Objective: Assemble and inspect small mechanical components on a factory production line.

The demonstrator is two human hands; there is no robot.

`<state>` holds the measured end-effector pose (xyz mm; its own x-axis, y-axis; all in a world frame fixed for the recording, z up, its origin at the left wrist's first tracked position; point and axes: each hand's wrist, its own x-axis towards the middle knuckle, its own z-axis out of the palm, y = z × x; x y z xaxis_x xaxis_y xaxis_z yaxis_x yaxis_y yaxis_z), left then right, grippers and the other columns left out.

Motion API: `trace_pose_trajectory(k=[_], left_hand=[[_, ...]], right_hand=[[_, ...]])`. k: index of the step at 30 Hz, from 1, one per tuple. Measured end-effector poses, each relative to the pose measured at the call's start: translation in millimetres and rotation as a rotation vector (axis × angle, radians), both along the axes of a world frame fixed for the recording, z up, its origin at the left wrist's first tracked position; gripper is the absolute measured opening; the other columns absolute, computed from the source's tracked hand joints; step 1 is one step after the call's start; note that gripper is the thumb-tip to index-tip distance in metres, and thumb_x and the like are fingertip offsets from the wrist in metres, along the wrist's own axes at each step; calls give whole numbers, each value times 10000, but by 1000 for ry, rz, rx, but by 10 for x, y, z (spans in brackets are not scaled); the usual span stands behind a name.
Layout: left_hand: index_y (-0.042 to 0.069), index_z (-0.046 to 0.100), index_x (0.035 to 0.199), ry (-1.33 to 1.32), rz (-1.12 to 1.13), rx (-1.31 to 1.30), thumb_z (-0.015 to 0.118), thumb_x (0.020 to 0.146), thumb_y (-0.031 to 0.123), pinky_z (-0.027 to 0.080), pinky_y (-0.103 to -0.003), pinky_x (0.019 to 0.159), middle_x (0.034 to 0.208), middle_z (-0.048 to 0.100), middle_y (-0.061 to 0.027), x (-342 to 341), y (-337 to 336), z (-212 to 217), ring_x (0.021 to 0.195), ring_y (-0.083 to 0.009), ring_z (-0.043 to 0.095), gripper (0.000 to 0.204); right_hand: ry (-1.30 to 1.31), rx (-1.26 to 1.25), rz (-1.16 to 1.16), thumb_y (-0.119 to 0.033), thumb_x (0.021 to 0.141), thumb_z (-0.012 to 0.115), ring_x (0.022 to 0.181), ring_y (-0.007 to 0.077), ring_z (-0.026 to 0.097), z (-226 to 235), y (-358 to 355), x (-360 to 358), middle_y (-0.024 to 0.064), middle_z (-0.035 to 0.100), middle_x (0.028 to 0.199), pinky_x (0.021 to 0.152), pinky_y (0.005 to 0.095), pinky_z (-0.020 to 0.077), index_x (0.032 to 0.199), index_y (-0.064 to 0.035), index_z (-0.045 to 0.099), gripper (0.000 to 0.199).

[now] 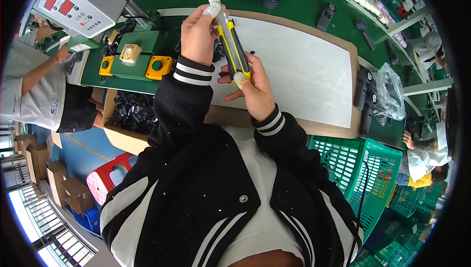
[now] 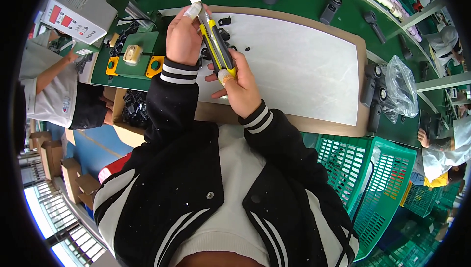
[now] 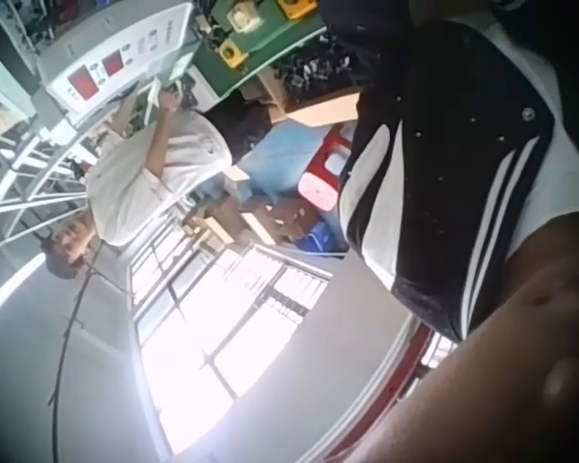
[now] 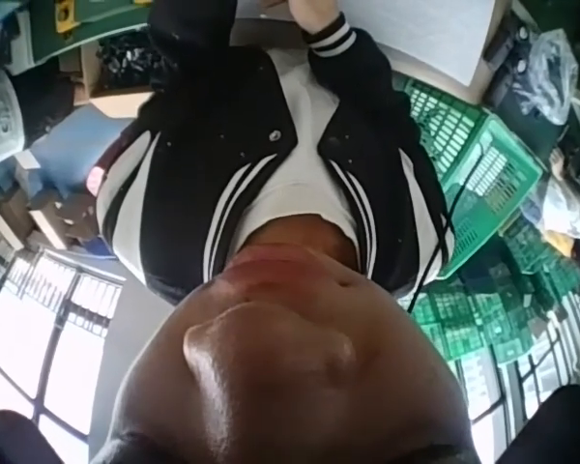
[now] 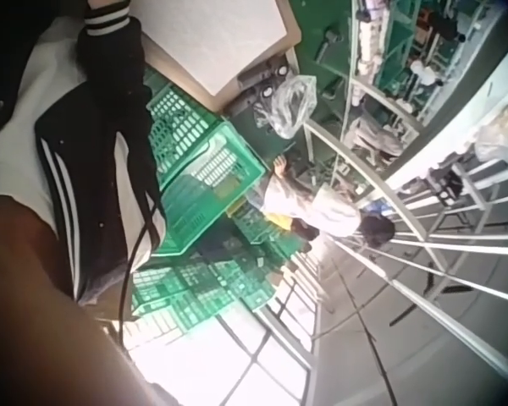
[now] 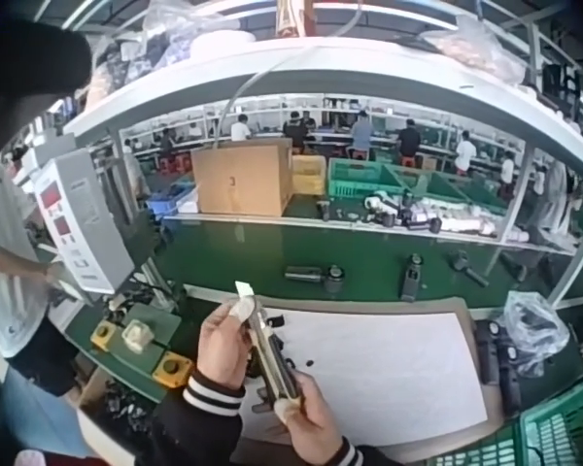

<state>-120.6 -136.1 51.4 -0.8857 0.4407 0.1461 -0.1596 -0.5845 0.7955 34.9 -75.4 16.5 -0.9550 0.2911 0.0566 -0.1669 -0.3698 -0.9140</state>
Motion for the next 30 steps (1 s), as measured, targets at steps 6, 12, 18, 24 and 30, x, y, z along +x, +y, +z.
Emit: trace_pose_trajectory(k=[6, 12, 18, 24, 30], left_hand=[[-3, 662, 917, 4, 105, -25, 522, 882, 57, 412, -192, 609, 827, 667, -93, 7, 29, 21, 652, -89, 501, 156], [-4, 669, 882, -9, 149, -23, 534, 878, 59, 403, -180, 577, 774, 665, -81, -58, 20, -18, 623, -81, 484, 148], [-7, 670, 865, -6, 193, -29, 540, 875, 58, 399, -175, 570, 762, 664, -76, -95, -14, 35, 606, -74, 481, 145], [-15, 633, 959, -3, 175, -78, 521, 900, 63, 450, -225, 662, 868, 656, -108, -170, -82, 44, 743, -135, 570, 149], [-12, 622, 990, 23, 157, -134, 518, 912, 78, 465, -233, 686, 897, 656, -110, -226, -67, 9, 780, -147, 599, 158]], right_hand=[[1, 62, 1, 62, 854, 300, 959, 272, 615, -29, -6, -9, 201, 520, 1172, 602, 273, 559, 1396, -57, 219, 561], [-2, 68, 22, 57, 862, 306, 952, 268, 616, -22, 0, -3, 200, 519, 1173, 599, 272, 559, 1405, -58, 210, 563], [-16, 51, 50, 55, 865, 306, 944, 266, 617, -30, -30, 12, 199, 519, 1172, 597, 270, 559, 1409, -61, 205, 565], [-28, 23, 59, 55, 866, 307, 938, 269, 617, -36, -59, 17, 200, 520, 1170, 593, 271, 558, 1409, -67, 213, 564], [-40, -23, 64, 40, 858, 330, 891, 237, 610, -71, -35, 9, 184, 512, 1162, 572, 265, 544, 1393, -65, 243, 553]])
